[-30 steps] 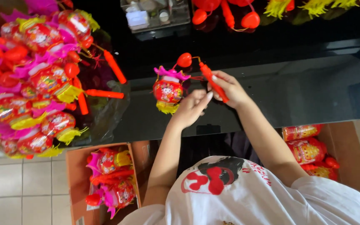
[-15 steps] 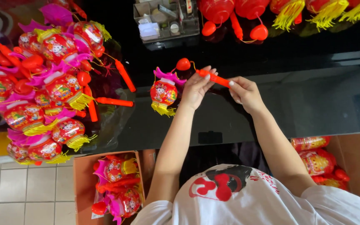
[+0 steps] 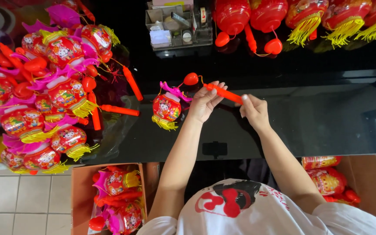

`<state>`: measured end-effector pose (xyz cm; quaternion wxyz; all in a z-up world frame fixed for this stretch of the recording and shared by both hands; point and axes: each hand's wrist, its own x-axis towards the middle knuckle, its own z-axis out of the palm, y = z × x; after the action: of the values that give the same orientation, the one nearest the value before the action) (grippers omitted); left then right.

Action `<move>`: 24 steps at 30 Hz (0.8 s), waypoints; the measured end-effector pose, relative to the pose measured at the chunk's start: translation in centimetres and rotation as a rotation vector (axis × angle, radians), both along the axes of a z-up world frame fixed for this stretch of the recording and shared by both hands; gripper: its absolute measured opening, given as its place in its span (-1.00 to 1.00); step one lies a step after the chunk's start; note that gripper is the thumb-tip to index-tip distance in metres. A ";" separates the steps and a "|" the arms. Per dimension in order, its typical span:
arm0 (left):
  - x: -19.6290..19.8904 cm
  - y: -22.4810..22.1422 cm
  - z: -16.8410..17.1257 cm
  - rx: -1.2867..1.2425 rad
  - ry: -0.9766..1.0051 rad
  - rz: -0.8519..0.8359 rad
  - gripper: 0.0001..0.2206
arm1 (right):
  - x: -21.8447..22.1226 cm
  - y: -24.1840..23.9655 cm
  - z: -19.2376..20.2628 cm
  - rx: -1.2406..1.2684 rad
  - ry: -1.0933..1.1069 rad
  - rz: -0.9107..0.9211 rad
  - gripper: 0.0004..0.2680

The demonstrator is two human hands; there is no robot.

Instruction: Assembling small decorative Chinese lanterns by inserting batteries into handles and attaching them to the lantern bodies.

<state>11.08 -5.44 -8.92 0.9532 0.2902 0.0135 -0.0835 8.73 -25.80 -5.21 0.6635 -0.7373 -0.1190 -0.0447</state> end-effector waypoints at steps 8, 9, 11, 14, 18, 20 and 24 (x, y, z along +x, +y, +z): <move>0.1 0.4 -0.5 -0.046 -0.034 -0.001 -0.70 | -0.2 -0.2 -1.1 -0.204 -0.367 -0.145 -0.87; 0.2 0.4 -0.5 -0.045 -0.036 0.000 -0.70 | -0.2 -0.1 -0.8 -0.203 -0.369 -0.144 -0.87; 0.2 0.4 -0.5 -0.087 -0.048 -0.004 -0.69 | -0.3 0.1 -0.2 -0.188 -0.409 -0.162 -0.84; 0.3 0.3 -0.8 -0.103 -0.062 -0.015 -0.70 | -0.2 -0.5 -1.2 -0.146 -0.305 -0.113 -0.87; -0.1 0.1 0.1 -0.098 -0.059 -0.013 -0.70 | -0.3 -0.4 -1.1 -0.112 -0.146 -0.103 -0.80; 0.0 0.1 -0.1 -0.085 -0.069 -0.015 -0.70 | -0.5 -0.3 -0.5 -0.156 -0.231 -0.139 -0.90; 0.3 0.2 -0.7 -0.105 -0.048 -0.003 -0.72 | -0.5 -0.2 -0.8 -0.167 -0.386 -0.154 -0.86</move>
<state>11.36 -5.20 -9.57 0.9670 0.2419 -0.0141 -0.0788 8.18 -26.01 -6.00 0.5598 -0.7743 -0.1903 -0.2253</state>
